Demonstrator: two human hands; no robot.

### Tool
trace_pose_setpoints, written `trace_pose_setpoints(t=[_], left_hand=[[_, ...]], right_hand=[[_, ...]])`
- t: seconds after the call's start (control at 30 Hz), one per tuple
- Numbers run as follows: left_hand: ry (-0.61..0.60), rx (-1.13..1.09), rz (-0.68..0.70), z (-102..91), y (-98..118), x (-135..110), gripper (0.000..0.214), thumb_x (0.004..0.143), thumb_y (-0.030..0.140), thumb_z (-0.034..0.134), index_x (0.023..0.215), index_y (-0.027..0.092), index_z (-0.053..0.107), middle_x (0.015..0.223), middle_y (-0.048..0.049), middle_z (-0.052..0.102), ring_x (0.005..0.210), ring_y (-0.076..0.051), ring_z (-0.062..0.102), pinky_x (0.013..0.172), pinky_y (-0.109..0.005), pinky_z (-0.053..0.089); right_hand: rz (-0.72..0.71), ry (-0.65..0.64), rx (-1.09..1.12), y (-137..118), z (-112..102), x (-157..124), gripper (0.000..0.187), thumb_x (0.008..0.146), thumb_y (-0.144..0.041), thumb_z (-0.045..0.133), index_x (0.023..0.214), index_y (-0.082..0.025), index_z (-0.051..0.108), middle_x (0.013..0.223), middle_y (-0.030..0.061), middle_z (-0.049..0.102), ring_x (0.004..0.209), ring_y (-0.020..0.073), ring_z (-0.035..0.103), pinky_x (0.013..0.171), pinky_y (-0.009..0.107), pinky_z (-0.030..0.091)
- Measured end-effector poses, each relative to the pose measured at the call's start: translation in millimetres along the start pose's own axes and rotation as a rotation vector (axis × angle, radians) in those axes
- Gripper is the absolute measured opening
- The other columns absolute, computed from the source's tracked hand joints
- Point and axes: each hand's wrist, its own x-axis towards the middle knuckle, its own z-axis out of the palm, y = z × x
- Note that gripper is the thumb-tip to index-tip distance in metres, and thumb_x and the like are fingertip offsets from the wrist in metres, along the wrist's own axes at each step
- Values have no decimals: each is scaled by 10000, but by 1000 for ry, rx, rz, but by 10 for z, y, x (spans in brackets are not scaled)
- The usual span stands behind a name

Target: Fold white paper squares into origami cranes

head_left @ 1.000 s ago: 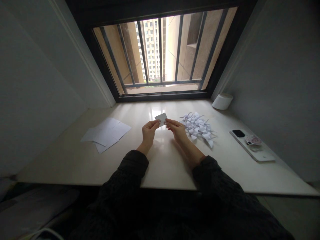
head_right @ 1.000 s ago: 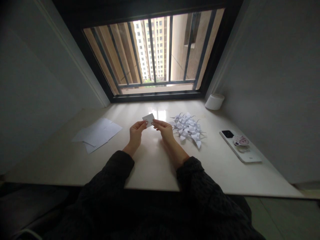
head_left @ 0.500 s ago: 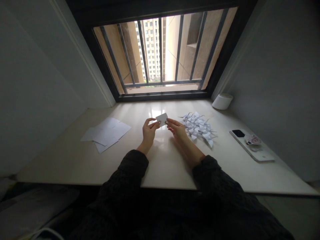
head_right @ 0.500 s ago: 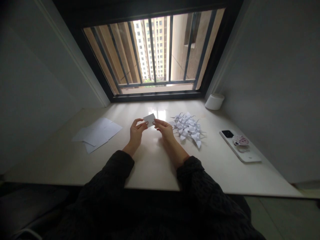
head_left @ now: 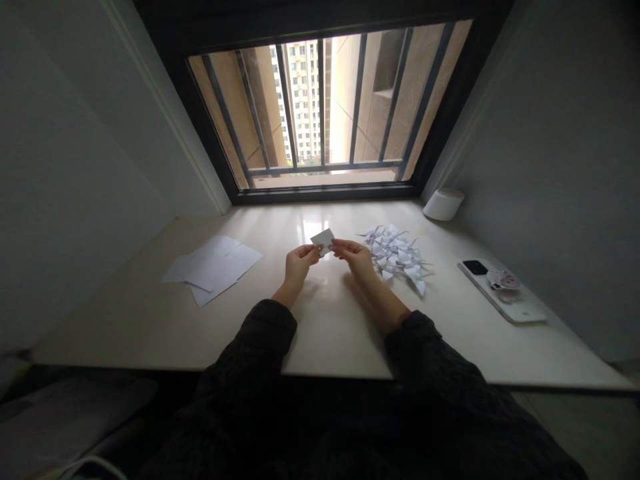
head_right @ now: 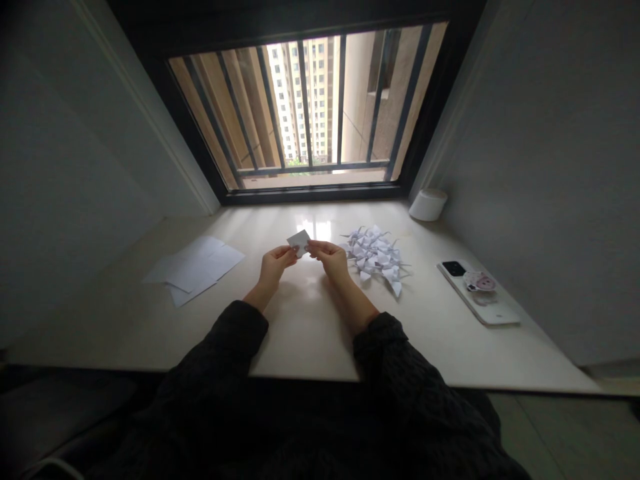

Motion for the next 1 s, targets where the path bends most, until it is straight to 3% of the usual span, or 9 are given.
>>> trace_pose_setpoints(t=[0.23,0.5,0.7,0.87,1.0], left_hand=[[-76,-23,-118,-21,-9,11,418,560,466,794,811,141,721,773,-92,711,809,-210,668,801,-355,486],[-74,-38,-41,5,-47,13,372,556,432,802,772,139,726,742,-81,709,757,-192,658,759,-341,494],[-56,23,38,5,-61,15,403,600,474,772,823,143,722,756,-83,711,731,-177,651,677,-294,489],[-50,-35,63,-2,-62,33,436,588,425,791,906,140,703,832,-89,719,740,-165,647,689,-291,493],[-20,-48,77,2,-68,30,412,590,398,795,891,133,698,843,-89,721,749,-167,648,711,-300,492]], right_hand=[[32,4,12,98,-61,75,307,530,-331,791,820,-238,749,656,5,695,580,118,541,612,280,393],[176,39,61,88,-64,65,318,525,-349,790,829,-268,745,727,0,704,633,120,575,633,267,406],[100,52,0,90,-53,60,339,519,-368,788,831,-240,746,699,14,703,604,123,565,615,272,401],[37,47,-34,52,4,9,340,538,-386,788,830,-218,744,656,12,684,591,124,550,609,276,413],[-33,-15,-64,16,48,-35,398,526,-394,809,873,-214,731,737,18,698,663,144,582,663,293,448]])
